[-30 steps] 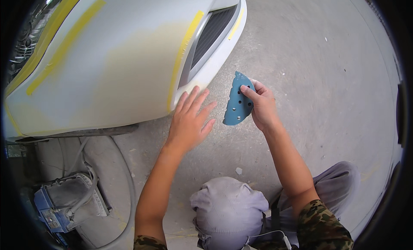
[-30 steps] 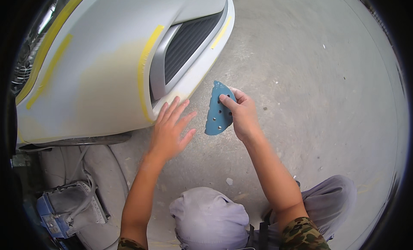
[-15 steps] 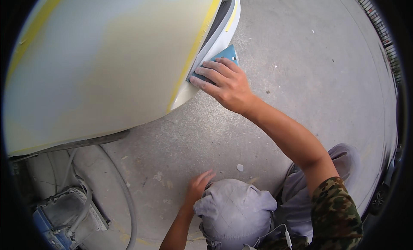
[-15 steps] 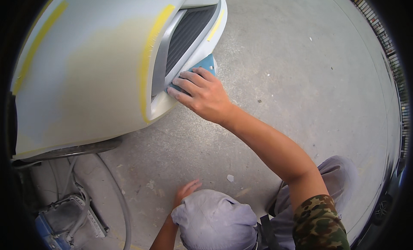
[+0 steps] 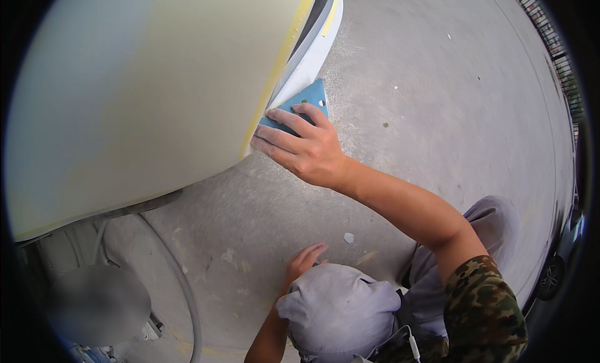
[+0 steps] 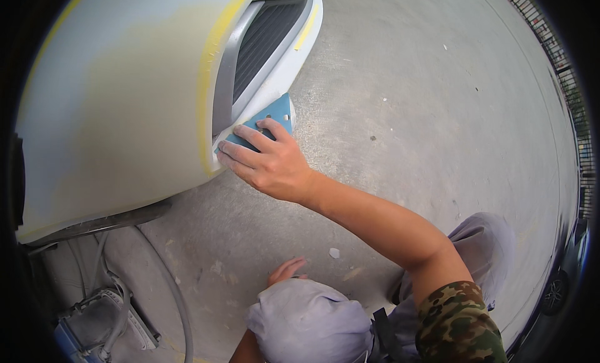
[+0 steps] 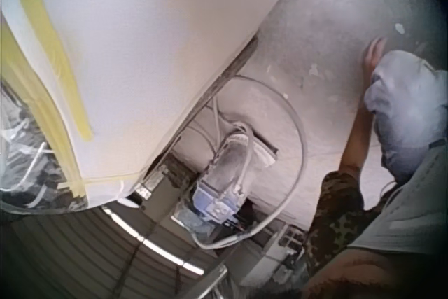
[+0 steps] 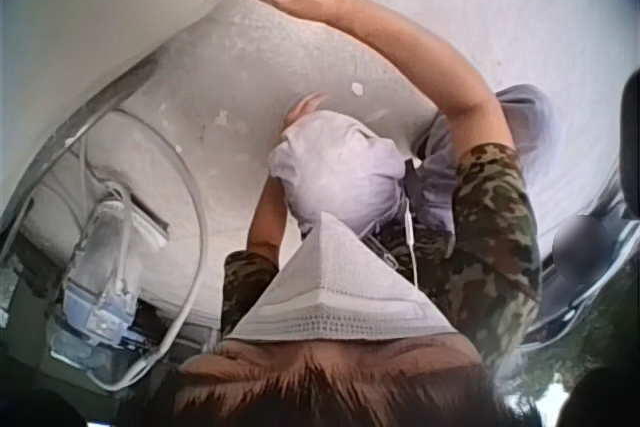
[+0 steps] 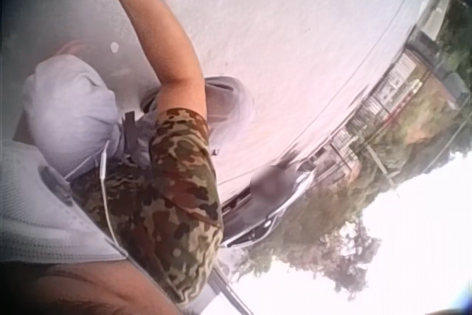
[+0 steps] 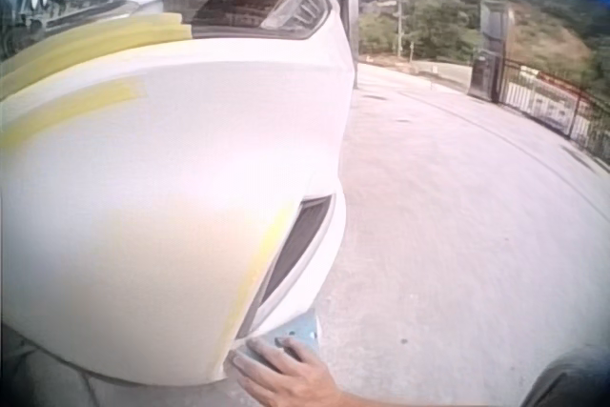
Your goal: The person kneels and sands the front bumper of a white car with a blue sanding block, focusing on the area around the grille and headlight. They then stand, retrieve an orbital sander from a tool cart, and prepare to use it on the same bumper area.
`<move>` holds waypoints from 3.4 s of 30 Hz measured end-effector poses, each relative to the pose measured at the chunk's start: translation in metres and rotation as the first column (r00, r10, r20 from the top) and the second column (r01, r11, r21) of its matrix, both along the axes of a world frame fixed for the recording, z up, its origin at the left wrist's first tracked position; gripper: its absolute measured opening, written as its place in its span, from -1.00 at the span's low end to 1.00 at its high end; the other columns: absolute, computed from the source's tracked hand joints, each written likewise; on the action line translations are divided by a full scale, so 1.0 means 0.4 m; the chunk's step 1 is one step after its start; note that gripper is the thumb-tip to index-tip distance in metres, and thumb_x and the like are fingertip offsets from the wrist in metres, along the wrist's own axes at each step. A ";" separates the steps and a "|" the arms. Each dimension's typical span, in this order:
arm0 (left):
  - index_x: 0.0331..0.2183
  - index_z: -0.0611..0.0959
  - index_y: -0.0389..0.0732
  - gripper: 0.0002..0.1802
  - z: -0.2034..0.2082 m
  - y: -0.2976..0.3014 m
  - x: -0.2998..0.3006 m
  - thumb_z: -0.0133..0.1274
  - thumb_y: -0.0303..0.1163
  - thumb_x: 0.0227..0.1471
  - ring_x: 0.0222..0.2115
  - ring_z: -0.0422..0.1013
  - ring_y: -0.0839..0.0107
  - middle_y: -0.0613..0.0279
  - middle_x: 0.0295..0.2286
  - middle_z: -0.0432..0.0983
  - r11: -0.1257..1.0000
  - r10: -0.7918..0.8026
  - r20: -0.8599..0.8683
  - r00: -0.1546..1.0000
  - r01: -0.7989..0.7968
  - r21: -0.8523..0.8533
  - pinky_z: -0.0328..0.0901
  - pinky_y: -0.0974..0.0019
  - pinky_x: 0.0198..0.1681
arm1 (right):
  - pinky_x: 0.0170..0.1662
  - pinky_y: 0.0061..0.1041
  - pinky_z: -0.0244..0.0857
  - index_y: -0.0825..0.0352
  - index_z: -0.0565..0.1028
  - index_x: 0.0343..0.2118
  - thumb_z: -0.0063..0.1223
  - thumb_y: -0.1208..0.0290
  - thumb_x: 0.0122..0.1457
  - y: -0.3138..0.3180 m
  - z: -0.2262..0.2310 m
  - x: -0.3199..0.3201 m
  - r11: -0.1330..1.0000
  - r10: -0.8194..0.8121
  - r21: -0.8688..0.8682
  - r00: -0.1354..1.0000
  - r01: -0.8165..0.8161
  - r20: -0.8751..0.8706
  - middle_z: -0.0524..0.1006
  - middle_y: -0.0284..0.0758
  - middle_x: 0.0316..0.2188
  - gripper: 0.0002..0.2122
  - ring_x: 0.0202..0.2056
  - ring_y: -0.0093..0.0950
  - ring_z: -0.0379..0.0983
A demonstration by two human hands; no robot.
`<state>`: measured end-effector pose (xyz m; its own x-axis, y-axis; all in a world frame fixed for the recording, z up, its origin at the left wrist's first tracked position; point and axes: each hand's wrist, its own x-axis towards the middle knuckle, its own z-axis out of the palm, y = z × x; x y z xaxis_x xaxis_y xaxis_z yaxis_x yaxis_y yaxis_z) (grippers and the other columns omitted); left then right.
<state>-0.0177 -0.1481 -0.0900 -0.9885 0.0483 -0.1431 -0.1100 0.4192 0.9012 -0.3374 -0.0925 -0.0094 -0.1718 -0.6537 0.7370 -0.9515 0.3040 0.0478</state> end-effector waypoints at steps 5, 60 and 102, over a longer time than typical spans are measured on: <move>0.12 0.63 -0.19 -0.52 -0.008 0.016 -0.011 0.28 -0.33 0.18 0.09 0.52 0.02 0.04 0.08 0.59 1.000 -0.017 -0.022 1.000 0.017 0.018 0.37 -0.04 0.16 | 0.04 -0.19 0.35 0.12 0.71 -0.14 0.26 0.40 0.08 0.000 0.000 0.006 0.993 -0.107 -0.034 0.986 0.112 0.128 0.64 -0.52 -0.01 -0.75 0.09 -0.39 0.50; -0.02 0.67 -0.29 -0.70 0.605 0.145 -0.216 0.23 -0.40 0.24 -0.30 0.64 0.08 -0.02 -0.11 0.68 0.452 -0.365 -0.422 0.830 0.555 0.699 0.49 0.10 -0.27 | 0.07 -0.10 0.30 0.18 0.69 -0.02 0.26 0.39 0.10 0.008 0.032 0.022 0.994 -0.081 0.082 0.988 0.070 0.130 0.57 -0.47 0.06 -0.66 0.12 -0.33 0.43; -0.24 0.65 -0.24 -0.86 0.613 0.123 -0.271 0.05 -0.46 0.16 -0.20 0.54 0.06 0.06 -0.22 0.60 0.589 -0.219 -0.521 0.825 0.538 0.604 0.39 0.06 -0.14 | 0.06 -0.17 0.34 0.17 0.68 0.01 0.20 0.42 0.13 0.014 -0.004 0.009 0.996 -0.065 0.061 0.993 0.059 0.100 0.60 -0.47 0.08 -0.66 0.15 -0.34 0.48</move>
<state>-0.1262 -0.0991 0.1552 -0.8145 0.3559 0.4582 0.2922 -0.4308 0.8539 -0.3336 -0.0870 -0.0108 -0.2855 -0.6802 0.6751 -0.9318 0.3619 -0.0293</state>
